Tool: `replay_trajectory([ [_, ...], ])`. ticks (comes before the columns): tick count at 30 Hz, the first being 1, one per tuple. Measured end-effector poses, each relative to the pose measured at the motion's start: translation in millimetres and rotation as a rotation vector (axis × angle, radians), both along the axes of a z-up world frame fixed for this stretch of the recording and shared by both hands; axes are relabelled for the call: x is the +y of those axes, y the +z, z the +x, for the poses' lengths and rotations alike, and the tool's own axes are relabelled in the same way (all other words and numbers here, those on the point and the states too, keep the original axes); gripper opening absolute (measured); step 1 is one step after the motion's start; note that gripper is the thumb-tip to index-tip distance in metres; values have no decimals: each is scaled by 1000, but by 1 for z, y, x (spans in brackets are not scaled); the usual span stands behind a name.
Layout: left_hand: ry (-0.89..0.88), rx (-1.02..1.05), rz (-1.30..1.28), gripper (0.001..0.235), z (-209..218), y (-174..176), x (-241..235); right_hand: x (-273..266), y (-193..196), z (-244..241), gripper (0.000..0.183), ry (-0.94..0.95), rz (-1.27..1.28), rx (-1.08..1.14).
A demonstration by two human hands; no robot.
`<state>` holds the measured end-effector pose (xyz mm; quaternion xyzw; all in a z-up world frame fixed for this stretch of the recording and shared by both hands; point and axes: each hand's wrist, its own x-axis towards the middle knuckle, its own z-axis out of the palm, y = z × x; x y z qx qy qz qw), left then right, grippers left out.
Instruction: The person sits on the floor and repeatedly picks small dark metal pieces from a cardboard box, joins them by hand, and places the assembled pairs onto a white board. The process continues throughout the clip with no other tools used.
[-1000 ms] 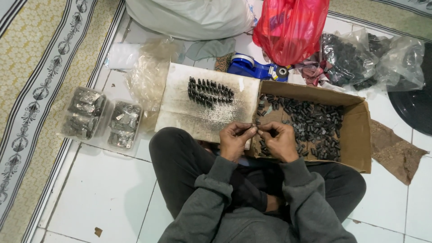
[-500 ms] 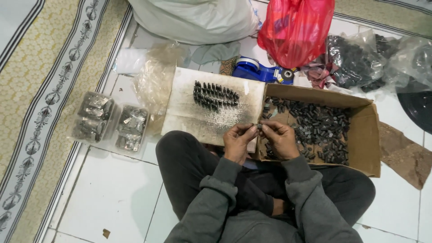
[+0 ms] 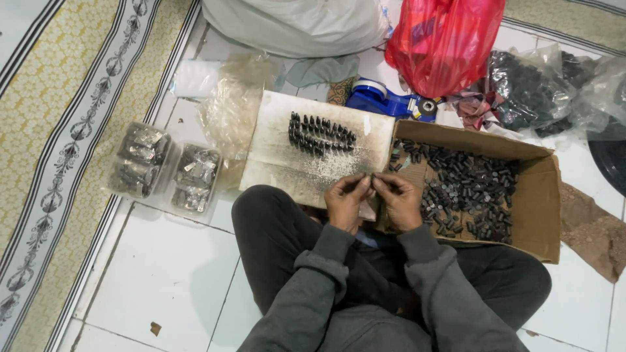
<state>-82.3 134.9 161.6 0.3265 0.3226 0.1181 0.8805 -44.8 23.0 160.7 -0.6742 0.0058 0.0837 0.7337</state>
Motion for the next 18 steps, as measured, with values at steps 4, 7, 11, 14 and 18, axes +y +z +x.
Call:
replay_trajectory([
  [4, 160, 174, 342, 26, 7, -12, 10, 34, -11, 4, 14, -42, -190, -138],
  [7, 261, 245, 420, 21, 8, -22, 21, 60, -14, 3, 12, -67, -291, -233],
  [11, 274, 224, 540, 14, 9, -29, 37, 87, -10, 6, 14, -62, -339, -296],
  [14, 256, 200, 532, 12, 11, -13, 41, 95, -23, 15, 19, -29, -336, -312],
  [18, 174, 158, 510, 13, 11, -28, 43, 94, -45, 23, 20, 34, -231, -219],
])
